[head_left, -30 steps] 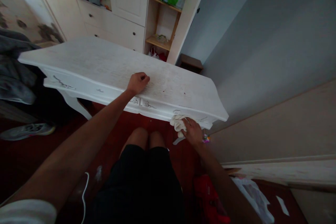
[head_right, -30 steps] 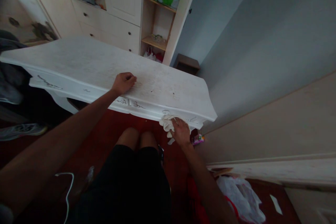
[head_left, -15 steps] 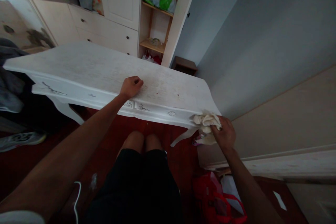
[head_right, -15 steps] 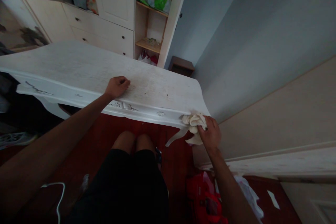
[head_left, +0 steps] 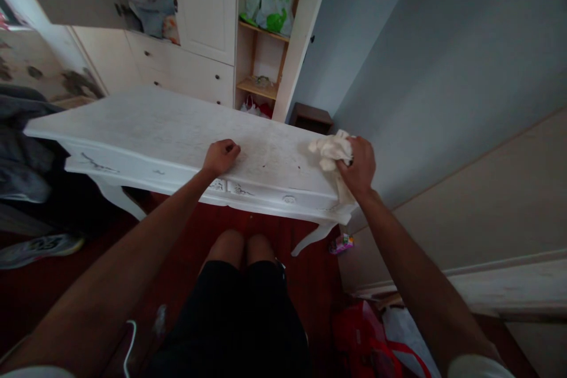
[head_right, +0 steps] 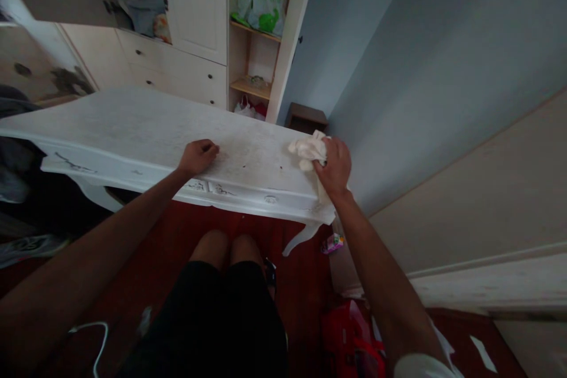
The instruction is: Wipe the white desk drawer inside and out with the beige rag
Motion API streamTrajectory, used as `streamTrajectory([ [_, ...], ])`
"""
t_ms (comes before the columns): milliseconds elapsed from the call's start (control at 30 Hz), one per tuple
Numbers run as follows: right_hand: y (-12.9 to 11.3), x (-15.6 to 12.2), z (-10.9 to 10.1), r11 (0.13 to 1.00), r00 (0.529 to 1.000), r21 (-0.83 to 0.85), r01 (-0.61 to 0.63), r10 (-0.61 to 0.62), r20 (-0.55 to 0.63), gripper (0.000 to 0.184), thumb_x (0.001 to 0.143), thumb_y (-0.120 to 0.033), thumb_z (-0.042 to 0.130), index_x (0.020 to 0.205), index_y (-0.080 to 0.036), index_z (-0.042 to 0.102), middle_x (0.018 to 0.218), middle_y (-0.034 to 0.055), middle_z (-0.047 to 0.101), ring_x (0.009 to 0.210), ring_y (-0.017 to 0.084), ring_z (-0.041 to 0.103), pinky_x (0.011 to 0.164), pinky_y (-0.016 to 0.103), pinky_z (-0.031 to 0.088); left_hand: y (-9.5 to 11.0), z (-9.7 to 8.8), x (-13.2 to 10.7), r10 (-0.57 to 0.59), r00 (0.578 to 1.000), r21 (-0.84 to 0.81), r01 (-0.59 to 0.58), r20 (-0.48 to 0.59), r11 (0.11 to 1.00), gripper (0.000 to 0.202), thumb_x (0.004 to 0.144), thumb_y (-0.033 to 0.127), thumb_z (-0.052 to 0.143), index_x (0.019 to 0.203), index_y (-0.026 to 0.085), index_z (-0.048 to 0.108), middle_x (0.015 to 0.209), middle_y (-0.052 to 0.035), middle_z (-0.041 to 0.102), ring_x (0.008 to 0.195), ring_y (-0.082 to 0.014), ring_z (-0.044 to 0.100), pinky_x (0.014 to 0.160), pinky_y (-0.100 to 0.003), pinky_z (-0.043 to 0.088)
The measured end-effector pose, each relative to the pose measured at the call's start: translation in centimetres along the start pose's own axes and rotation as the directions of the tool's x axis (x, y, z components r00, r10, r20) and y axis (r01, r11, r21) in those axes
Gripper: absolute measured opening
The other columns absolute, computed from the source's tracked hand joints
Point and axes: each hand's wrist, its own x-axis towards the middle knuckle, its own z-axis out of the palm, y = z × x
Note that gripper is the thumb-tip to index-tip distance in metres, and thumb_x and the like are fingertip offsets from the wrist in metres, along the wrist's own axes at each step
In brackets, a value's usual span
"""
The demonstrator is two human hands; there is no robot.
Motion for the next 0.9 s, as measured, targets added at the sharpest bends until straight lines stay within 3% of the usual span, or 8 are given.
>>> streamTrajectory([
  [100, -1.8, -1.6, 3.6, 0.999, 0.97, 0.013, 0.038, -0.04, 0.239, 0.049, 0.085, -0.033, 0.057, 0.131, -0.015, 0.05, 0.133, 0.0165, 0.052, 0.122, 0.029, 0.046, 0.101, 0.043, 0.039, 0.1, -0.1, 0.0, -0.005, 1.0, -0.002, 0.005, 0.003, 1.0, 0.03, 0.079, 0.039, 0.045, 0.068, 0.016, 0.061, 0.068, -0.0063, 0.064, 0.068, -0.017, 0.055, 0.064, -0.026, 0.038],
  [233, -3.2, -2.7, 5.5, 0.998, 0.962, -0.004, -0.065, 0.064, 0.266, 0.052, 0.084, -0.033, 0.057, 0.132, -0.012, 0.052, 0.133, 0.0174, 0.052, 0.121, 0.031, 0.047, 0.1, 0.043, 0.038, 0.1, -0.2, 0.0, -0.013, 1.0, -0.024, 0.014, 0.02, 1.0, 0.03, 0.078, 0.039, 0.045, 0.068, 0.016, 0.061, 0.068, -0.0065, 0.064, 0.069, -0.0172, 0.056, 0.063, -0.026, 0.039],
  [400, -2.0, -2.6, 4.4, 0.996, 0.945, 0.088, -0.006, -0.023, 0.326, 0.057, 0.088, -0.039, 0.053, 0.138, -0.011, 0.048, 0.138, 0.0193, 0.049, 0.128, 0.03, 0.044, 0.105, 0.043, 0.037, 0.0, -0.1, -0.1, -0.006, 1.0, -0.049, 0.006, 0.003, 0.999, 0.029, 0.078, 0.039, 0.046, 0.066, 0.016, 0.059, 0.068, -0.0064, 0.064, 0.069, -0.0171, 0.056, 0.064, -0.026, 0.039],
  [533, -0.9, -3.3, 2.7, 0.983, 0.925, 0.162, 0.09, -0.142, 0.353, 0.073, 0.092, -0.053, 0.048, 0.151, -0.014, 0.028, 0.155, 0.0197, 0.028, 0.144, 0.028, 0.027, 0.113, 0.047, 0.028, 0.1, -0.1, -0.1, -0.007, 1.0, -0.049, 0.007, -0.003, 0.999, 0.029, 0.079, 0.039, 0.046, 0.066, 0.017, 0.06, 0.068, -0.0061, 0.064, 0.069, -0.0174, 0.056, 0.065, -0.027, 0.039],
  [633, -0.4, -4.3, 1.7, 0.993, 0.923, 0.089, -0.074, 0.034, 0.382, 0.086, 0.09, -0.063, 0.047, 0.155, -0.015, 0.018, 0.16, 0.0212, 0.011, 0.148, 0.033, 0.013, 0.113, 0.057, 0.022, 0.1, -0.1, -0.1, 0.0, 1.0, -0.052, 0.0, 0.002, 0.999, 0.029, 0.079, 0.038, 0.046, 0.065, 0.016, 0.059, 0.066, -0.0056, 0.062, 0.067, -0.0165, 0.055, 0.064, -0.027, 0.038],
  [700, -0.2, -4.9, 1.6, 0.933, 0.84, 0.012, -0.359, 0.318, 0.44, 0.094, 0.085, -0.071, 0.048, 0.154, -0.012, 0.021, 0.159, 0.0253, 0.012, 0.147, 0.04, 0.012, 0.11, 0.065, 0.02, 0.1, -0.1, -0.1, 0.0, 1.0, -0.06, 0.0, 0.003, 0.998, 0.029, 0.079, 0.038, 0.046, 0.066, 0.016, 0.059, 0.066, -0.0055, 0.062, 0.066, -0.0162, 0.054, 0.064, -0.027, 0.037],
  [800, -0.2, -5.1, 1.8, 0.755, 0.625, -0.048, -0.654, 0.575, 0.527, 0.106, 0.081, -0.081, 0.041, 0.149, -0.001, 0.028, 0.151, 0.0349, 0.024, 0.142, 0.046, 0.022, 0.107, 0.068, 0.022, 0.2, 0.0, -0.1, 0.0, 1.0, -0.013, 0.0, -0.003, 1.0, 0.029, 0.08, 0.037, 0.045, 0.068, 0.015, 0.06, 0.069, -0.0065, 0.062, 0.067, -0.0162, 0.054, 0.065, -0.027, 0.036],
  [900, -1.1, -4.1, 2.3, 0.714, 0.581, -0.033, -0.699, 0.594, 0.556, 0.113, 0.081, -0.085, 0.03, 0.148, 0.006, 0.026, 0.15, 0.0373, 0.023, 0.142, 0.046, 0.023, 0.11, 0.063, 0.024, 0.3, 0.1, -0.2, 0.015, 1.0, 0.055, -0.014, -0.01, 0.998, 0.03, 0.081, 0.036, 0.045, 0.071, 0.014, 0.062, 0.072, -0.0075, 0.063, 0.069, -0.0165, 0.053, 0.066, -0.029, 0.035],
])
